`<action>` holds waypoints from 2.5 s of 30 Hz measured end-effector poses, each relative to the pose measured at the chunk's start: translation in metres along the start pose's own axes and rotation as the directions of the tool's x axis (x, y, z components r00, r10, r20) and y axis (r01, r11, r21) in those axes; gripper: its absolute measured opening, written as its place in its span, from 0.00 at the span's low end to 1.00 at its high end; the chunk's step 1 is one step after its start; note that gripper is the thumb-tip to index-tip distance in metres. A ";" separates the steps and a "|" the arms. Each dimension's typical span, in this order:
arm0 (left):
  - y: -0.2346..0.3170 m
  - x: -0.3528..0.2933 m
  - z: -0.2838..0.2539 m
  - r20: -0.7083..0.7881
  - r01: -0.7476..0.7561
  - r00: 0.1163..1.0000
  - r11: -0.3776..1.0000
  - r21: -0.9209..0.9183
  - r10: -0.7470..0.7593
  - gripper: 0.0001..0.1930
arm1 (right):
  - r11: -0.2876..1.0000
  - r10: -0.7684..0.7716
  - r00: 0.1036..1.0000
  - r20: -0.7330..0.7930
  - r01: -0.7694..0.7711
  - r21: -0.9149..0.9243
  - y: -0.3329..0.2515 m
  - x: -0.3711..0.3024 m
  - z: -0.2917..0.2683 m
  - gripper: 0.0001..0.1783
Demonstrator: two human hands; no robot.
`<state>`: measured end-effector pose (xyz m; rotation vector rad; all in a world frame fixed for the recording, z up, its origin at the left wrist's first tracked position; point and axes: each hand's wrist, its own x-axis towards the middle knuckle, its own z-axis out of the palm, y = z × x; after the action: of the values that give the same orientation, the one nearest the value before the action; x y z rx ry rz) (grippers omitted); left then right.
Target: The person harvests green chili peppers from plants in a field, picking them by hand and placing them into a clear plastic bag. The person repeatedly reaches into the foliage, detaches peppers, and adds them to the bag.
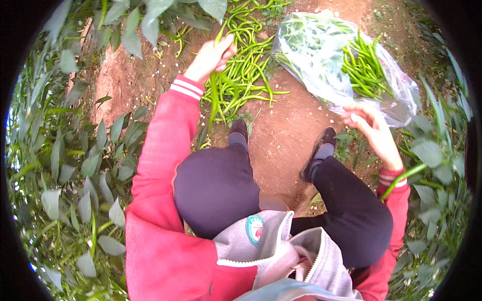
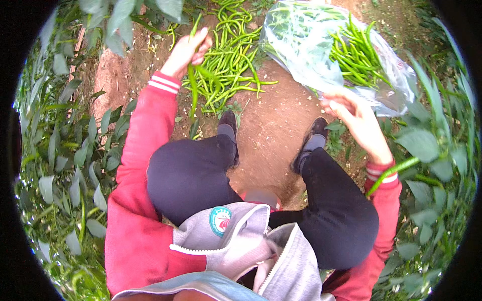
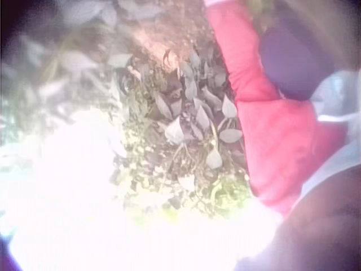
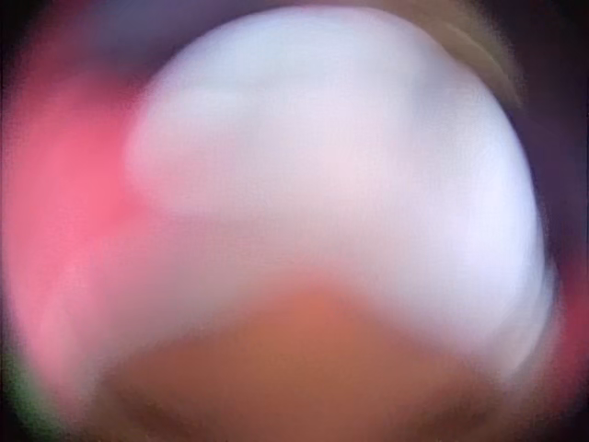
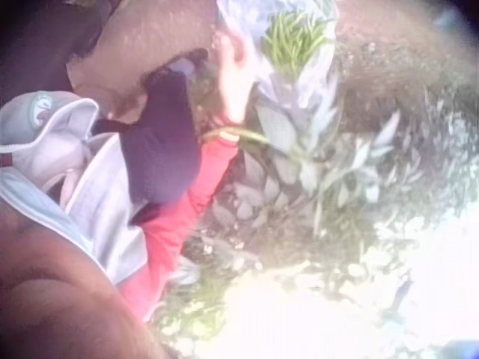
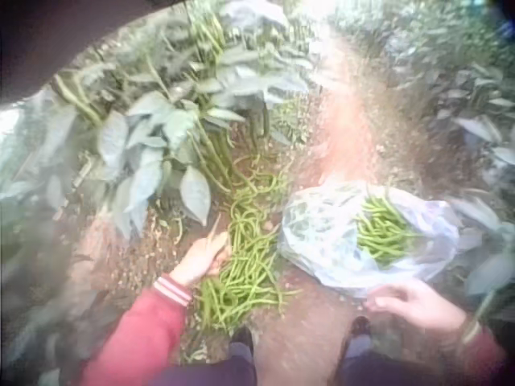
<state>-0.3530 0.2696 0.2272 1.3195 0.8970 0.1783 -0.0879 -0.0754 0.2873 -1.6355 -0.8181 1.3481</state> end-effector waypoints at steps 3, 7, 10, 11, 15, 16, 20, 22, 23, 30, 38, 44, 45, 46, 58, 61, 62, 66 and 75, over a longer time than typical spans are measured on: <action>0.072 -0.021 0.044 0.337 -0.064 0.925 0.945 -0.321 0.177 0.16 | 0.971 -0.136 0.986 0.094 0.151 -0.185 -0.055 -0.005 0.009 0.21; 0.139 -0.051 0.123 0.600 0.105 0.763 0.870 -0.482 0.241 0.16 | 0.922 -0.297 0.951 0.087 0.309 -0.232 -0.107 -0.005 0.045 0.30; 0.155 -0.076 0.161 0.663 0.113 0.692 0.864 -0.491 0.286 0.17 | 0.957 -0.192 0.910 0.367 0.089 0.278 -0.121 -0.010 0.071 0.28; 0.157 -0.082 0.165 0.697 0.074 0.652 0.890 -0.450 0.298 0.18 | 0.920 -0.175 0.879 0.445 -0.016 0.392 -0.123 -0.008 0.078 0.31; 0.149 -0.078 0.159 0.595 -0.050 0.750 0.921 -0.385 0.289 0.21 | 0.796 -0.209 0.875 0.437 -0.108 0.596 -0.108 -0.005 0.088 0.30; 0.142 -0.068 0.153 0.583 -0.073 0.759 0.928 -0.366 0.289 0.22 | 0.783 -0.199 0.887 0.416 -0.111 0.612 -0.101 0.000 0.089 0.29; 0.099 0.009 0.115 0.568 0.022 0.803 0.943 -0.332 0.181 0.36 | 0.597 -0.287 0.904 0.316 -0.089 0.797 -0.063 0.035 0.085 0.25; 0.054 0.049 0.089 0.293 0.057 0.956 0.968 -0.246 0.018 0.36 | 0.546 -0.264 0.938 0.225 -0.047 0.837 -0.040 0.054 0.077 0.26; 0.023 0.063 0.077 0.077 0.065 0.996 0.988 -0.139 -0.054 0.34 | 0.555 -0.232 0.955 0.186 -0.028 0.831 -0.029 0.064 0.073 0.25; -0.189 0.066 0.036 -0.058 0.122 0.980 0.342 0.932 -0.190 0.35 | 0.957 0.098 0.972 -0.214 -0.033 0.287 0.042 0.149 0.073 0.23; -0.224 0.073 0.037 -0.185 0.207 0.978 0.600 0.773 -0.099 0.20 | 0.980 -0.021 0.932 -0.361 -0.052 -0.193 0.043 0.208 0.144 0.41; -0.231 0.044 -0.044 0.123 0.504 0.818 0.804 0.316 -0.562 0.13 | 0.923 0.129 0.976 -0.174 -0.054 0.382 0.048 0.239 0.141 0.18; -0.229 0.034 -0.053 0.147 0.529 0.798 0.796 0.295 -0.585 0.13 | 0.917 0.189 0.962 -0.200 -0.100 0.387 0.049 0.243 0.136 0.16; -0.224 0.023 -0.058 0.200 0.559 0.778 0.801 0.213 -0.596 0.14 | 0.918 0.116 0.964 -0.241 -0.011 0.397 0.049 0.246 0.130 0.16; -0.087 -0.022 -0.037 0.283 0.314 0.940 0.809 -0.496 -0.192 0.10 | 0.932 -0.057 0.973 -0.225 0.132 0.337 0.034 0.256 0.123 0.09; -0.057 -0.012 -0.025 0.294 0.245 0.952 0.793 -0.559 -0.087 0.10 | 0.967 -0.083 0.955 -0.283 0.146 0.208 0.022 0.226 0.091 0.09; -0.045 -0.008 -0.020 0.325 0.282 0.937 0.824 -0.491 -0.127 0.10 | 0.964 -0.237 0.921 -0.310 0.263 0.043 0.014 0.218 0.084 0.10; 0.007 0.006 0.009 0.451 0.359 0.862 0.907 -0.219 -0.232 0.08 | 0.814 -0.538 0.836 -0.110 0.481 -0.326 -0.017 0.184 0.068 0.14; 0.078 0.070 0.106 0.284 0.112 0.958 0.865 -0.488 0.036 0.27 | 0.597 -0.163 0.986 -0.047 0.136 0.791 -0.011 0.166 0.051 0.14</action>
<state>-0.2090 0.2526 0.2610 0.8105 0.5750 0.1707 -0.1029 0.0853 0.2234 -0.8052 -0.2562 1.3329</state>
